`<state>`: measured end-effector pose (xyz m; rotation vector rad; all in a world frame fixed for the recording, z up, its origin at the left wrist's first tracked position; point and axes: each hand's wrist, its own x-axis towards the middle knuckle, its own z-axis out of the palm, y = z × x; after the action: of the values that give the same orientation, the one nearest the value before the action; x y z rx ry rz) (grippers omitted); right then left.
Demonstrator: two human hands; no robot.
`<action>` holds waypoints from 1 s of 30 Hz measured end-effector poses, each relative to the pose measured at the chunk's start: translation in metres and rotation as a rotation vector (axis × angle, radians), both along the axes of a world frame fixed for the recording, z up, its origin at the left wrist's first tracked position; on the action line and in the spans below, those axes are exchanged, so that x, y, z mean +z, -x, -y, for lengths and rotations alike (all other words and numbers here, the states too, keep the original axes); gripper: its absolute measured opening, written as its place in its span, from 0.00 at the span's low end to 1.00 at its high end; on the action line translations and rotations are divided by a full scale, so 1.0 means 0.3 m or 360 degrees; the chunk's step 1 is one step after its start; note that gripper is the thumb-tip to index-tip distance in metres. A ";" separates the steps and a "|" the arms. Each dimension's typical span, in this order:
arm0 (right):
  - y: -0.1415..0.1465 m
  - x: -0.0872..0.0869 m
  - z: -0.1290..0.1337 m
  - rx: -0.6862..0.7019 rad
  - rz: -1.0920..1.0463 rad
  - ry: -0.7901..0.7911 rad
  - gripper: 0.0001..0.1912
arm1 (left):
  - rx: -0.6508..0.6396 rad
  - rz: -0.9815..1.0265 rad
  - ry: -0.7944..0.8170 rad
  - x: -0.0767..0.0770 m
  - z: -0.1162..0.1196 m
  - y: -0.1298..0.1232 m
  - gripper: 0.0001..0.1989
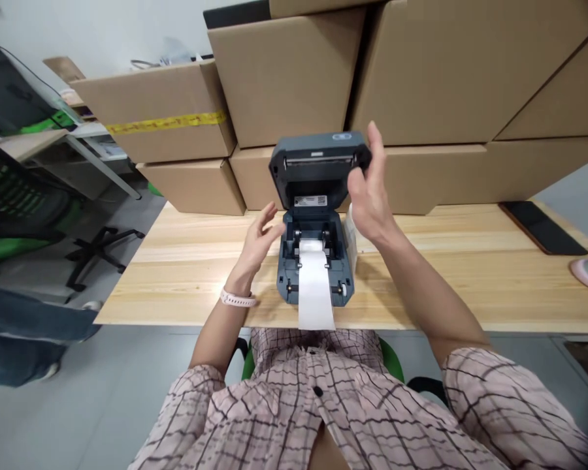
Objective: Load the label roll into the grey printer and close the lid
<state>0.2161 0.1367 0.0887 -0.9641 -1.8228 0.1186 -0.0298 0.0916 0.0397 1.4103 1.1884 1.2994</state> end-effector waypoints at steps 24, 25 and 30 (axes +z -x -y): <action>0.168 -0.013 0.013 0.0610 0.2022 0.0642 0.19 | -0.0248 0.0126 0.0270 -0.099 0.020 -0.016 0.56; 0.167 -0.013 0.017 0.0640 0.2016 0.0650 0.19 | -0.0254 0.0139 0.0270 -0.100 0.021 -0.016 0.56; 0.157 -0.018 0.017 0.0802 0.1912 0.0711 0.24 | -0.0292 0.0178 0.0261 -0.113 0.019 -0.012 0.55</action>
<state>0.1689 0.1317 0.0833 -0.9059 -3.2404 0.3104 -0.0262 0.0860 0.0058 1.2792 1.0408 1.1129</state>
